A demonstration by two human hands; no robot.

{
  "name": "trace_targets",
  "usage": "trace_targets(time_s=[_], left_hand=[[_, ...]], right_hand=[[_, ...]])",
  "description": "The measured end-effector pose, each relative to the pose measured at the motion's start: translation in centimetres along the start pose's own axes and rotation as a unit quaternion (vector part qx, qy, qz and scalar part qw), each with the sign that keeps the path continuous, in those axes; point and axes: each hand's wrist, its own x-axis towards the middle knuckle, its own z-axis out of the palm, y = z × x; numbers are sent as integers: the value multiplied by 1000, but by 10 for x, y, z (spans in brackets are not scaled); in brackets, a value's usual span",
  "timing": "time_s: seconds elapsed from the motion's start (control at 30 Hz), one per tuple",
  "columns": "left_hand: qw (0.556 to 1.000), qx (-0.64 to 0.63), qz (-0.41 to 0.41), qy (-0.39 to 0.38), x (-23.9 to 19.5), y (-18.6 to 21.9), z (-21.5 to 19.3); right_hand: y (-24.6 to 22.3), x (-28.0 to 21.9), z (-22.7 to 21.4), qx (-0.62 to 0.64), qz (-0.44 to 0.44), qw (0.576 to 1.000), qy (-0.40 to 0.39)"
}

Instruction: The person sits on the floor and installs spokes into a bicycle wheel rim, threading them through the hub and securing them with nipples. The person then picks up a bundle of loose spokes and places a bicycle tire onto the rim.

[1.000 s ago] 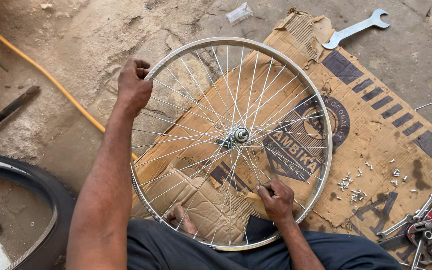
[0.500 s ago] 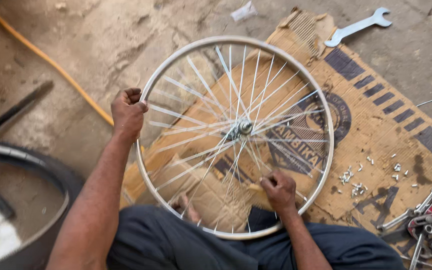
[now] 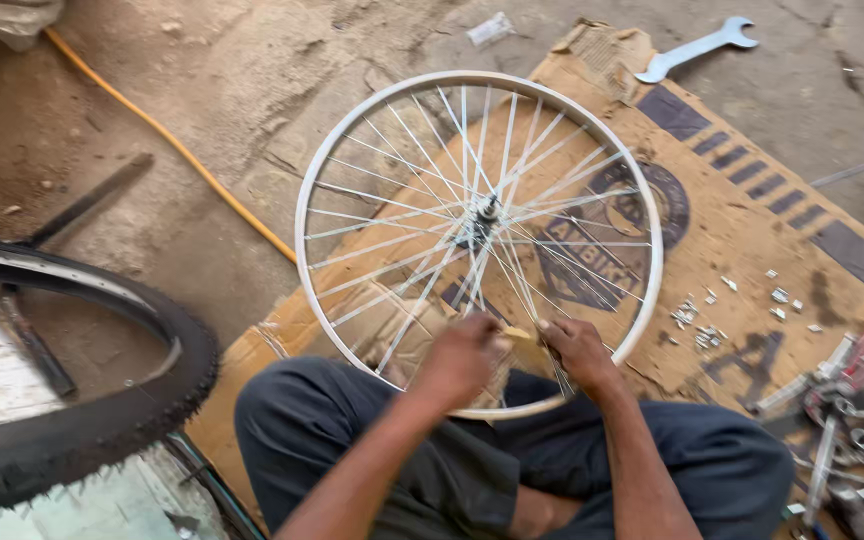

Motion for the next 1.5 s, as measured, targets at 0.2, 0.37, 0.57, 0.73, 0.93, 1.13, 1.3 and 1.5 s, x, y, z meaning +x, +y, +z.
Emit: trace_targets(time_s=[0.2, 0.37, 0.57, 0.73, 0.93, 1.13, 1.3, 1.5], left_hand=[[992, -90, -91, 17, 20, 6, 77], [999, 7, -41, -1, 15, -4, 81], [994, 47, -81, -57, 11, 20, 65], [973, 184, -100, -100, -9, 29, 72], [968, 125, -127, -177, -27, 13, 89], [977, -27, -123, -171, -19, 4, 96], [937, -178, -218, -207, -14, 15, 80], [901, -305, -214, -222, -3, 11, 74]], right_hand=[[-2, -23, -5, 104, -21, 990, -92], [-3, -31, 0, 63, -57, 987, -134], [3, -27, -10, -151, -17, 988, -16], [11, -33, -21, -269, -111, 949, 123], [12, -47, -49, 283, 43, 939, 191], [27, -92, -35, 565, 14, 805, 180], [18, -127, -1, 547, 11, 818, 177], [9, -147, 48, 476, 29, 849, 227]])
